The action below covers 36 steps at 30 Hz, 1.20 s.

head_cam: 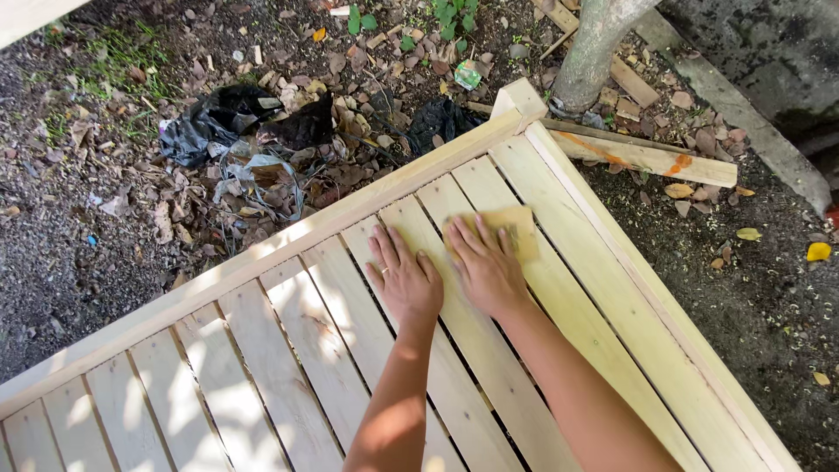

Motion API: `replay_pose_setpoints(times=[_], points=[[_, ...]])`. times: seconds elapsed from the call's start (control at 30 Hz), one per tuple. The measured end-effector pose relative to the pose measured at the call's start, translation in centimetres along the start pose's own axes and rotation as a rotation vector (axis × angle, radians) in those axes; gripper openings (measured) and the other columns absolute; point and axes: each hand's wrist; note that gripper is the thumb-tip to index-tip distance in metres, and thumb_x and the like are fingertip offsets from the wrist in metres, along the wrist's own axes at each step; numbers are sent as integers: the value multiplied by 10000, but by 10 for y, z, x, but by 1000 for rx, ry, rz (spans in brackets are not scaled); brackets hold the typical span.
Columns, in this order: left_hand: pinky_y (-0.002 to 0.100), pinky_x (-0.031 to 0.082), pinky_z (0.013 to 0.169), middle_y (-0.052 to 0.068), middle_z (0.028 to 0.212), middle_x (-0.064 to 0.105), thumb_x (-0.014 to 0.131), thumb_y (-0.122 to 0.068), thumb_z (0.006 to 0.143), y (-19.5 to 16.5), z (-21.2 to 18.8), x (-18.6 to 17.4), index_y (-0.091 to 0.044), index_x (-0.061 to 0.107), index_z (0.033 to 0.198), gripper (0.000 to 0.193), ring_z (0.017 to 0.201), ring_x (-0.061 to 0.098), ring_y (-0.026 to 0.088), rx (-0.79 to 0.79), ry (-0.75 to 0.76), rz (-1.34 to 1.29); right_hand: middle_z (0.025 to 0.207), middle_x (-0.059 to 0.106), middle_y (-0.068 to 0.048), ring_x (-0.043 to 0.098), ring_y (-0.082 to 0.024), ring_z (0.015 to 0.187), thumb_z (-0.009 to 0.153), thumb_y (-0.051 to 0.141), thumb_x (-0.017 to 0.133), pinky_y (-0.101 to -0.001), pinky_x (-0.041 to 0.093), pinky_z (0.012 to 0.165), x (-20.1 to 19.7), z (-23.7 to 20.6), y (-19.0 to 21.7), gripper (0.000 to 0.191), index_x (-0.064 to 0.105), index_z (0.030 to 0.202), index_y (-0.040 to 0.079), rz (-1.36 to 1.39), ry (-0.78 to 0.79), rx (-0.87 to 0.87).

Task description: The person sands the slatted surface of an unfinished wooden bench frame outdoors. They rub sandpaper and a sanding block by hand across the wooden slats and edges, working over different sections of the bench top throughout the clip.

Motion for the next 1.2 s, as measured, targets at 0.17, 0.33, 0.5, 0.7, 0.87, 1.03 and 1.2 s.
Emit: replay_pose_setpoints(times=[0.17, 0.33, 0.5, 0.7, 0.87, 1.03, 1.2], points=[[520, 51, 1231, 71, 1716, 88, 356, -318, 981, -10, 7, -5, -86, 184, 1619, 700, 1574, 62, 267, -61, 54, 77, 1623, 338, -8, 282, -323, 1490, 926, 284, 491, -602, 197, 1148, -40, -135, -10, 625, 404, 1537, 186, 12, 183, -7], [529, 65, 1223, 67, 1716, 84, 352, -329, 978, -14, 12, -2, -92, 188, 1617, 701, 1574, 59, 259, -81, 64, 126, 1592, 407, 8, 325, -306, 1477, 919, 242, 534, -641, 227, 1139, -11, -61, -10, 590, 470, 1504, 210, 119, 133, 59], [531, 71, 1219, 70, 1715, 88, 371, -331, 964, -12, 12, 0, -91, 200, 1611, 711, 1576, 55, 253, -88, 83, 150, 1605, 400, 33, 331, -265, 1497, 1003, 275, 531, -635, 243, 1162, 17, 79, 6, 500, 470, 1492, 194, 45, 2, 52], [526, 78, 1222, 54, 1718, 107, 361, -327, 976, -15, 9, -3, -112, 205, 1619, 696, 1573, 70, 245, -74, 37, 127, 1624, 366, 12, 310, -278, 1498, 942, 249, 552, -662, 221, 1152, -30, -60, -12, 609, 413, 1531, 178, -15, 151, 11], [530, 70, 1221, 62, 1714, 117, 363, -334, 979, -17, 11, -3, -106, 203, 1619, 698, 1573, 72, 247, -80, 21, 133, 1611, 359, 29, 279, -282, 1493, 919, 259, 536, -707, 177, 1112, -35, -101, -12, 620, 411, 1524, 213, -68, 214, 64], [534, 60, 1219, 67, 1713, 120, 377, -337, 971, -15, 11, 3, -106, 205, 1617, 708, 1572, 69, 255, -92, 34, 117, 1611, 392, 42, 307, -278, 1508, 997, 302, 524, -725, 165, 1150, 5, 36, 0, 525, 463, 1513, 228, -23, 94, 50], [533, 66, 1232, 68, 1717, 124, 384, -343, 968, -15, 9, 4, -109, 209, 1617, 712, 1579, 77, 246, -87, 16, 141, 1635, 355, 51, 257, -282, 1518, 988, 312, 498, -709, 128, 1161, 1, 65, 9, 568, 411, 1538, 197, -69, 73, 40]])
Point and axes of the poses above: each hand's wrist, its own z-axis towards the middle knuckle, its own x-axis out of the palm, y = z × x
